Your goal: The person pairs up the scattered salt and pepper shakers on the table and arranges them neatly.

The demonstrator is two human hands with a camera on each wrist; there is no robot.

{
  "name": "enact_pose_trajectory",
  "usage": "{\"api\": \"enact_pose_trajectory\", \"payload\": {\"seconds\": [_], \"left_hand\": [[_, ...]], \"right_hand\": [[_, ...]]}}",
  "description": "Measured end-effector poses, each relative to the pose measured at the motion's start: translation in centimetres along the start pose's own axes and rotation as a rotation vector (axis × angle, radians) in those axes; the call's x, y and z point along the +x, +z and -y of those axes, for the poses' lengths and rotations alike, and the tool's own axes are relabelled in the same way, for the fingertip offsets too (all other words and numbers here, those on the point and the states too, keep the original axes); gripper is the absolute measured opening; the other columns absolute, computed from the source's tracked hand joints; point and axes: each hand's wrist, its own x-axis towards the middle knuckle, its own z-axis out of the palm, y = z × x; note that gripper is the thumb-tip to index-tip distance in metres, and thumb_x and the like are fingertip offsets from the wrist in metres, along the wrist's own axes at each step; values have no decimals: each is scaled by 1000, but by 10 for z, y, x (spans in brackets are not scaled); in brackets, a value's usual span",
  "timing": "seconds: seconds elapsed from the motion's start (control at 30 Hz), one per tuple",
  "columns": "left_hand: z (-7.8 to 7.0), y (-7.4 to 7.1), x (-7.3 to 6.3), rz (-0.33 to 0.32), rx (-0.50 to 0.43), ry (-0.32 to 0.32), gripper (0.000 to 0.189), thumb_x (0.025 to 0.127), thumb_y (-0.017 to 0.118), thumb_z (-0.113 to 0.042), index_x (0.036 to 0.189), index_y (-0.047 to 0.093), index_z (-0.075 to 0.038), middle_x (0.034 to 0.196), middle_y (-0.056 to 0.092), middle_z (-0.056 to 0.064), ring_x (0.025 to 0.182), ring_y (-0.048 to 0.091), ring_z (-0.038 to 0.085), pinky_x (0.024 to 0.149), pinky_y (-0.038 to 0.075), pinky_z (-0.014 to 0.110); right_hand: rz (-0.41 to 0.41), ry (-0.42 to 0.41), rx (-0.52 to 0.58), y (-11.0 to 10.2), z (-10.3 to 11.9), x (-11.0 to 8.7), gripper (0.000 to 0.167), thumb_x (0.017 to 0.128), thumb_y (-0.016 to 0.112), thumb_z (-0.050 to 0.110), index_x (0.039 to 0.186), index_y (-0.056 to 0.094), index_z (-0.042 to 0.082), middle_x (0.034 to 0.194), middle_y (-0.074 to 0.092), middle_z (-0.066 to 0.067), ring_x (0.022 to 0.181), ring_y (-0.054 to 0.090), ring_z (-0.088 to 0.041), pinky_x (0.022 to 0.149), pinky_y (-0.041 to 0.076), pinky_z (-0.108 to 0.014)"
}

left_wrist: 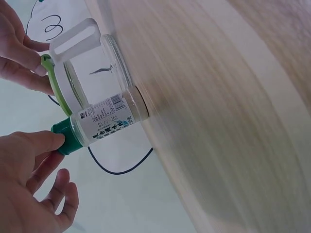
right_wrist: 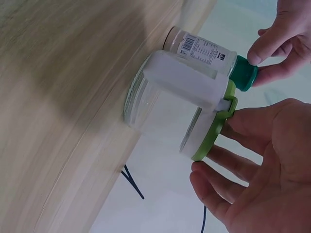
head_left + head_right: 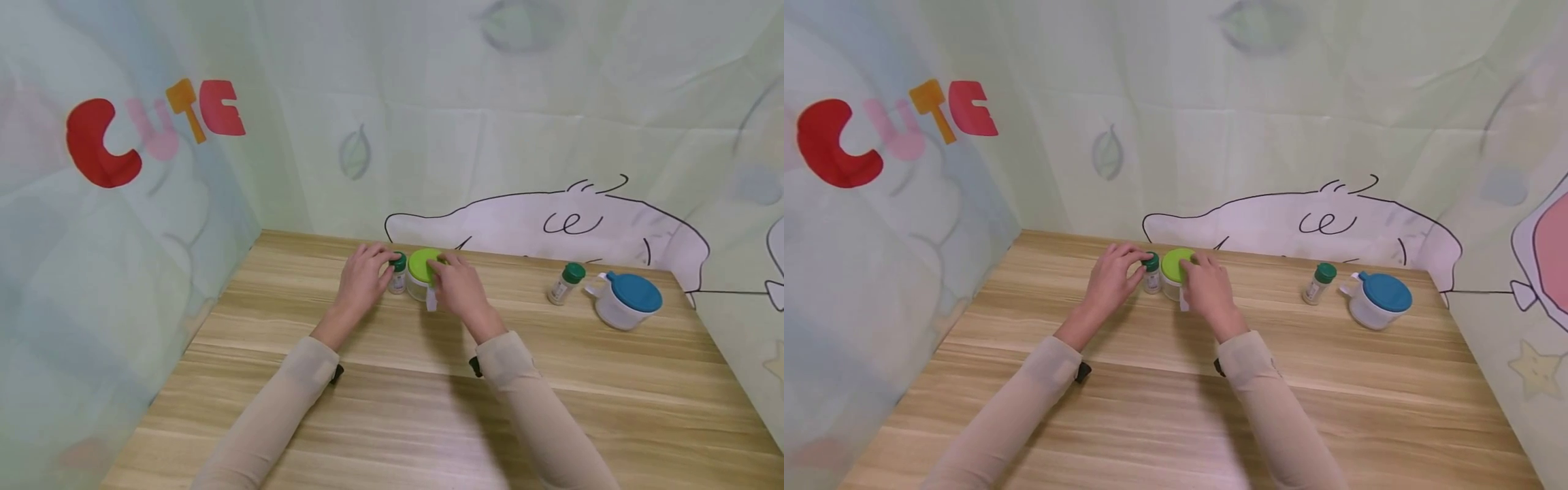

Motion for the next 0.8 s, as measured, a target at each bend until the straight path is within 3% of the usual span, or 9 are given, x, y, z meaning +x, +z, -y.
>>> {"api": "enact_pose_trajectory", "payload": {"seconds": [0.37, 0.8], "left_hand": [[2, 2, -1, -18, -13, 3, 25, 96, 78, -8, 121, 78, -10, 123, 73, 8, 108, 60, 29, 93, 52, 42], [1, 3, -2, -46, -41, -6, 20, 95, 79, -7, 114, 77, -9, 124, 73, 7, 104, 60, 29, 90, 52, 41]], "right_hand": [[-26, 36, 5, 2, 6, -2, 39, 106, 64, 21, 140, 66, 2, 139, 60, -20, 127, 57, -41, 110, 48, -55], [-15, 32, 17, 1, 5, -4, 39, 106, 65, 22, 140, 66, 2, 143, 59, -20, 131, 55, -42, 114, 46, -54]]}}
